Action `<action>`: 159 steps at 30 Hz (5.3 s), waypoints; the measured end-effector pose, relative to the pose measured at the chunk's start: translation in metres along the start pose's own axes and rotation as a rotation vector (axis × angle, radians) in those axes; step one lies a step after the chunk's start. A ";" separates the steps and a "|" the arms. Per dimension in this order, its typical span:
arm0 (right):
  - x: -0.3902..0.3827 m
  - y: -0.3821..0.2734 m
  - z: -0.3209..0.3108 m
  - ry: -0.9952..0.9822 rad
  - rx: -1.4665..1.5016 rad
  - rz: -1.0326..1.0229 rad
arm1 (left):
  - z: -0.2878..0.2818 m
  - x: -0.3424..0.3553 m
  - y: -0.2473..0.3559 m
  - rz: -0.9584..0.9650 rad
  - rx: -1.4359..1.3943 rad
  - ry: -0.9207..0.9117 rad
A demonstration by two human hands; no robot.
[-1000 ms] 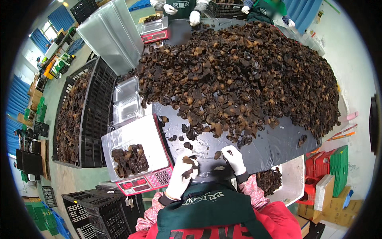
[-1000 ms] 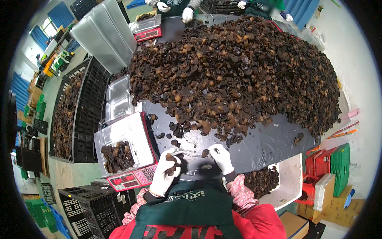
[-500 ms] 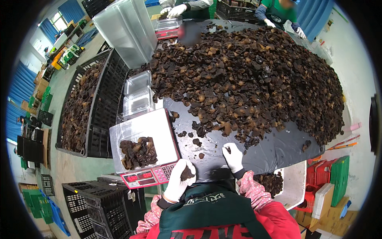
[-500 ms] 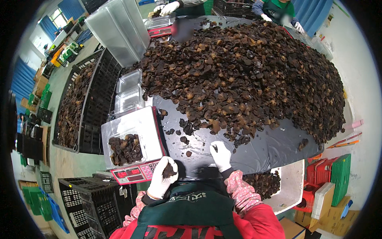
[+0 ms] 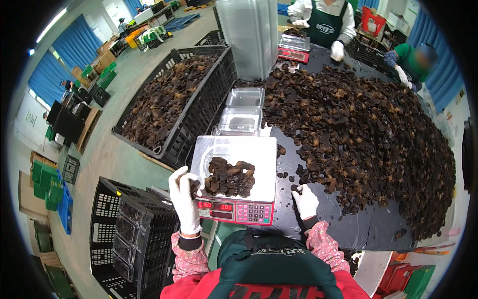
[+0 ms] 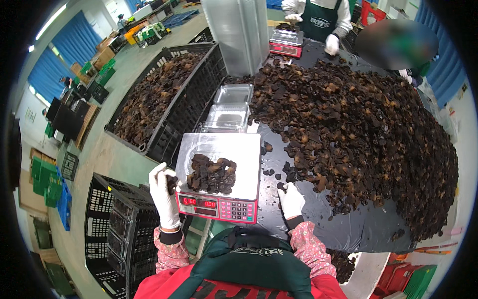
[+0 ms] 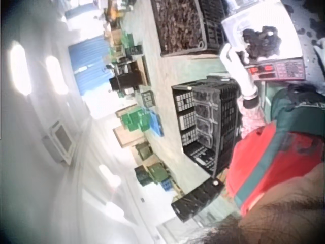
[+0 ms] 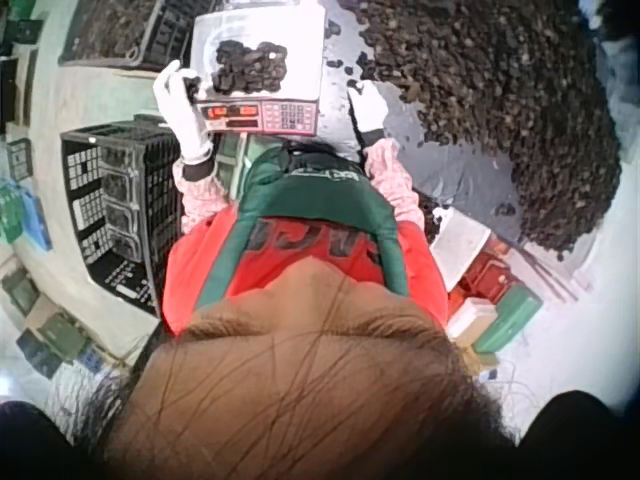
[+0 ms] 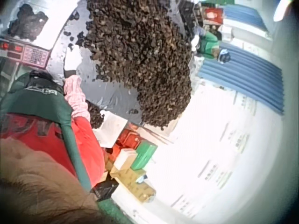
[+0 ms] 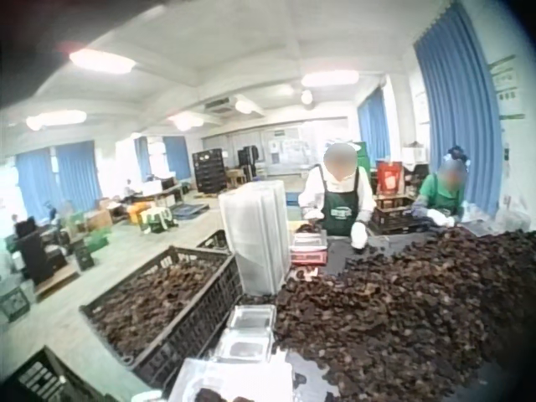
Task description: The person repeatedly scoops dark dried mushrooms from a large pile on a table, places them on a digital scale, and then transfers the weighed mushrooms into clear plastic containers. The containers are then placed into black crates.
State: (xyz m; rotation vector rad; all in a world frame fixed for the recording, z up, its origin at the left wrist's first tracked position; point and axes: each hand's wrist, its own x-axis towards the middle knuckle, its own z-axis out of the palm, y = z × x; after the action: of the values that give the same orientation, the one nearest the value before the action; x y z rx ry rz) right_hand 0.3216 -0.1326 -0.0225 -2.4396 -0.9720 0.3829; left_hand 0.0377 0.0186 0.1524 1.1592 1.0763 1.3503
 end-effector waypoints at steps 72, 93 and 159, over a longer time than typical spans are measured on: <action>0.047 -0.088 -0.020 0.007 0.319 -0.586 | -0.028 -0.111 -0.074 -0.574 -0.044 -0.632; 0.108 -0.154 -0.019 0.096 0.288 -0.575 | -0.069 -0.009 -0.099 -0.172 0.239 -0.099; -0.059 -0.216 -0.008 -1.227 0.669 -0.464 | -0.532 -0.193 0.040 -0.825 0.335 0.557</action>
State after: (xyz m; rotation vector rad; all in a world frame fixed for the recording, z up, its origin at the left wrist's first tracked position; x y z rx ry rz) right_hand 0.1609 -0.0400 0.1033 -1.1624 -1.4590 1.7685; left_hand -0.4898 -0.1839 0.1007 0.4236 1.9655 0.8390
